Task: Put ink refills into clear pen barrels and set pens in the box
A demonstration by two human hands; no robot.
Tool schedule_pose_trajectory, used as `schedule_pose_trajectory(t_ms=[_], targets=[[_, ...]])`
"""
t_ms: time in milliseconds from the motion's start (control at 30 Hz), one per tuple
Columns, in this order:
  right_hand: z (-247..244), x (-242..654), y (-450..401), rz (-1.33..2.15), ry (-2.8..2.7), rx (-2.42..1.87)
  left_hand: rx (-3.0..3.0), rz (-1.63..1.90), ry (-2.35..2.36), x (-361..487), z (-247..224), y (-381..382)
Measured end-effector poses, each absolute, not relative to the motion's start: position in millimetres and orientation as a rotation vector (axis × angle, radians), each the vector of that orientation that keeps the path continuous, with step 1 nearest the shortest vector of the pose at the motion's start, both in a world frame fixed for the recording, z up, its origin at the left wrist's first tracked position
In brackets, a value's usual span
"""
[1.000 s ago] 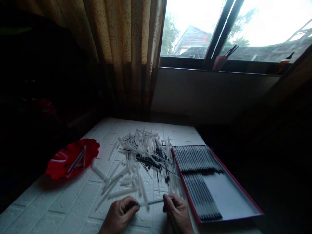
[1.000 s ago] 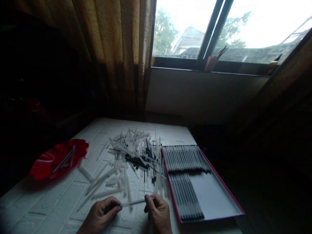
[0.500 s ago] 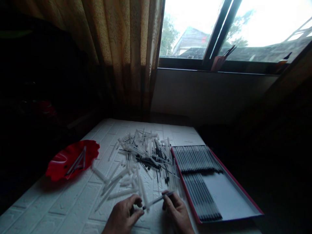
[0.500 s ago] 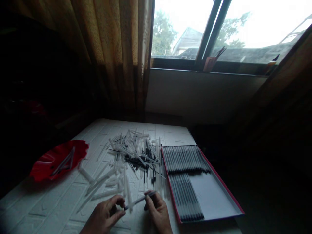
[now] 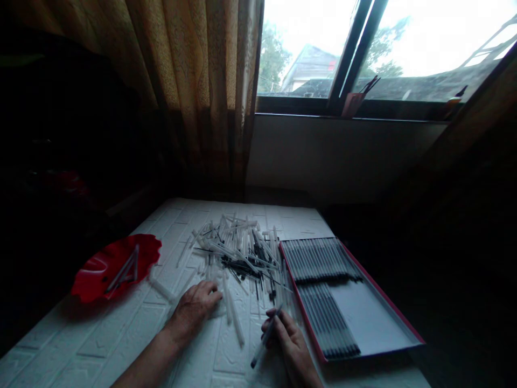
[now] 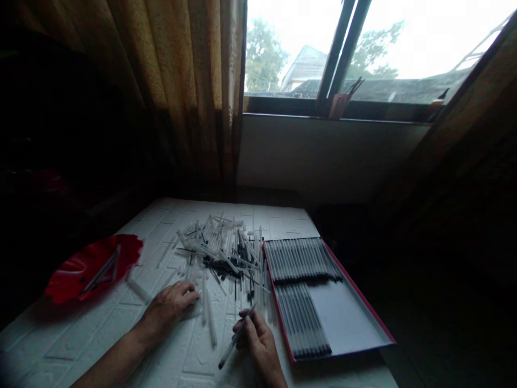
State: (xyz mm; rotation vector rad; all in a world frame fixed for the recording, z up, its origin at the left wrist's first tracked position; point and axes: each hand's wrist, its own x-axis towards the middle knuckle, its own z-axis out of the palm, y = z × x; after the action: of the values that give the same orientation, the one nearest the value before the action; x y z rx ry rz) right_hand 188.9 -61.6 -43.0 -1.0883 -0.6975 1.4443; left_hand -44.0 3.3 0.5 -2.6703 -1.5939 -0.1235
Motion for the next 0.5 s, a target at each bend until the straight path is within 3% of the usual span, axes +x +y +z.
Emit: schedule_pose_trajectory(t_ms=[267, 400, 500], targets=[[-41.6, 192.1, -60.9, 1.484, -0.704, -1.061, -2.716, -0.214, -1.482, -49.5, 1.6, 11.6], [-42.2, 191.1, -61.6, 1.483, -0.734, -1.045, -2.781, -0.673, -1.605, -52.8, 0.1, 3.5], [-45.3, 187.3, -62.1, 1.438, -0.737, -1.025, -2.818, -1.213, -2.0, -39.6, -3.2, -12.0]])
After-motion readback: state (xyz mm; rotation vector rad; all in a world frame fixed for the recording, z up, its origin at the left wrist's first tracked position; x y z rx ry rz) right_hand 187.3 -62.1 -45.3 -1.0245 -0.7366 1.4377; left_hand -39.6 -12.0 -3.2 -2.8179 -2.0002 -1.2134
